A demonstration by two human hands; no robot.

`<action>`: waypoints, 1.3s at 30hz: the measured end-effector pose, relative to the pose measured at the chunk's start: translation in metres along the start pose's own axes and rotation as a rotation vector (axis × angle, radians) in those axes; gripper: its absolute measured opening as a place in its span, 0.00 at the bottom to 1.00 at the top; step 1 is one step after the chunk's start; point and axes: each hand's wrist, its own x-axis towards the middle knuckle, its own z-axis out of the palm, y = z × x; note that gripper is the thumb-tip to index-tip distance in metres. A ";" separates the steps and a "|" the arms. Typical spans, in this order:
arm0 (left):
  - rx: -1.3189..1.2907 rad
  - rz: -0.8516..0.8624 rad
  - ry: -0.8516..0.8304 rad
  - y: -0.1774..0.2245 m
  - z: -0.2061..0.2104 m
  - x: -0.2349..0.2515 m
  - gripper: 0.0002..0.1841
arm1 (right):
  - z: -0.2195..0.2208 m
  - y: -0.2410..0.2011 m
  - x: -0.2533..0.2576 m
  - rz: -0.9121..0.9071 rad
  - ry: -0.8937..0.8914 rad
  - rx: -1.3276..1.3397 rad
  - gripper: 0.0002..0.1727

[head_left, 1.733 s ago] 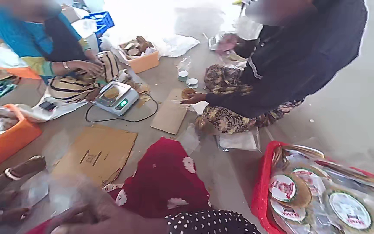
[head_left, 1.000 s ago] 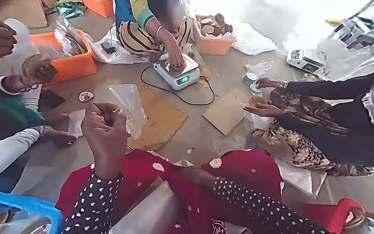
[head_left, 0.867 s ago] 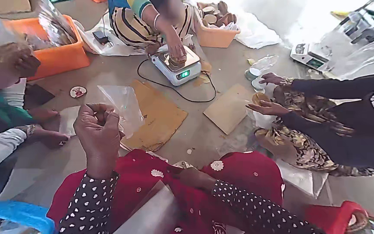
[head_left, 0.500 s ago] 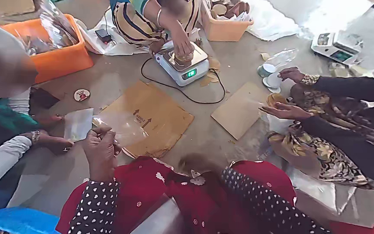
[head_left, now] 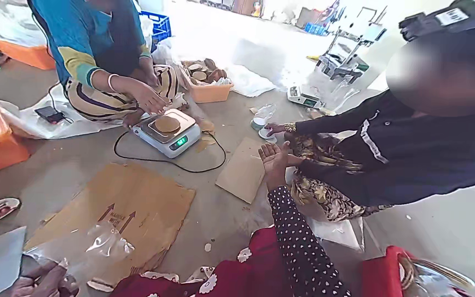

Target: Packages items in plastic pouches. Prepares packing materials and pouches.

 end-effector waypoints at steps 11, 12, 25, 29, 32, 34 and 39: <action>-0.047 0.029 0.043 -0.048 -0.017 0.045 0.05 | -0.022 0.025 -0.004 0.104 -0.084 -0.083 0.27; -0.039 0.016 0.031 -0.048 -0.016 0.044 0.05 | -0.021 0.030 -0.006 0.104 -0.055 -0.099 0.24; 0.028 0.030 -0.029 -0.053 -0.013 0.042 0.05 | -0.061 0.105 0.040 0.125 -0.101 -0.333 0.40; 0.019 0.020 -0.016 -0.054 -0.011 0.045 0.04 | -0.083 0.137 0.065 0.286 -0.487 -0.451 0.13; 0.123 0.017 -0.053 -0.052 -0.011 0.044 0.08 | -0.082 0.136 0.047 0.348 -0.573 -0.756 0.12; 0.281 0.019 -0.132 -0.049 -0.013 0.042 0.11 | -0.072 0.133 0.018 0.307 -0.556 -0.941 0.19; 0.671 0.076 -0.643 -0.052 -0.010 0.044 0.13 | -0.080 0.155 0.027 0.219 -0.608 -1.152 0.25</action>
